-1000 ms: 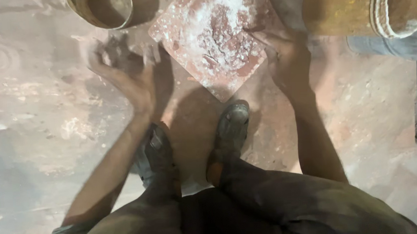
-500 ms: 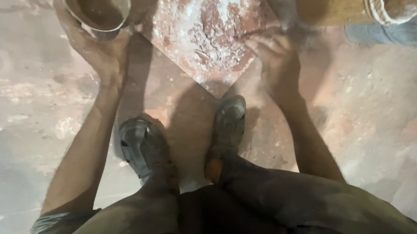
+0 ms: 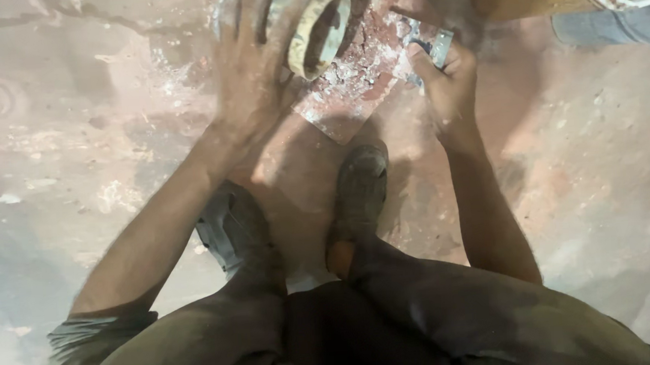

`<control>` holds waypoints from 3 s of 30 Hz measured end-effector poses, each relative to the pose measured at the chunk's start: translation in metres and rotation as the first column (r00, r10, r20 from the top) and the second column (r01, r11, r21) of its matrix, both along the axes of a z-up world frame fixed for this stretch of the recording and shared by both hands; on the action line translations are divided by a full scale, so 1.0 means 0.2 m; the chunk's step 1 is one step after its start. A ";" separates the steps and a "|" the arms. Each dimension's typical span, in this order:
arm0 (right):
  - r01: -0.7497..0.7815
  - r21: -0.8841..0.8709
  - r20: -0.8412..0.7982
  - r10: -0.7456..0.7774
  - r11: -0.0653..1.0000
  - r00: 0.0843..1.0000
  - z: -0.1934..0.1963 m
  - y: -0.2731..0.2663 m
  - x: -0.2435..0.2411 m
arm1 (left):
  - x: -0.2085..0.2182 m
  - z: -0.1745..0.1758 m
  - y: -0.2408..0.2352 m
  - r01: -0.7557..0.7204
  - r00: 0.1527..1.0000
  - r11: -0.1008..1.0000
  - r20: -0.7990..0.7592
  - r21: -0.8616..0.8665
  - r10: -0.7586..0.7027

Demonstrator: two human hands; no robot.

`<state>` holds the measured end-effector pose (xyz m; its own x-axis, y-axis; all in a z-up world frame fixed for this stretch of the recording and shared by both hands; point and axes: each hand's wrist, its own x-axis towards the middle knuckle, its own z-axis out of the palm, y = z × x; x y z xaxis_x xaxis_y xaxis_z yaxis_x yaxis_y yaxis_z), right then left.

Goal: The person mixes a white powder with water on a red tile using a trowel and a small container. They repeatedly scoop water and blend the mixture until it forms a paste.

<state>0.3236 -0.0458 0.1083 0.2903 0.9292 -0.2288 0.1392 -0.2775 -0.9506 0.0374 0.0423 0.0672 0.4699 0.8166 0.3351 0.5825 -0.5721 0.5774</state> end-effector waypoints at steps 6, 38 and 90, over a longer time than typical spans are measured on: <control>0.033 0.000 -0.046 -0.033 0.999 0.998 0.02 0.03 -0.04 | 0.12 0.02 0.01 0.078 0.983 0.992 -0.171 0.094 -0.062; 0.146 -0.046 0.007 -0.146 0.988 0.989 0.00 -0.03 0.04 | 0.19 -0.05 0.02 0.052 0.978 0.998 -0.204 0.036 -0.044; -0.281 0.335 0.783 -0.100 0.899 0.615 -0.18 0.08 -0.46 | -0.11 -0.24 -0.28 -0.411 0.747 0.803 0.345 -0.432 0.568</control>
<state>0.2320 -0.0289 0.0720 0.0861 0.9042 0.4183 0.8642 0.1411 -0.4829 0.0154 -0.0144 0.0187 -0.1601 0.9831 0.0890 0.3687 -0.0241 0.9292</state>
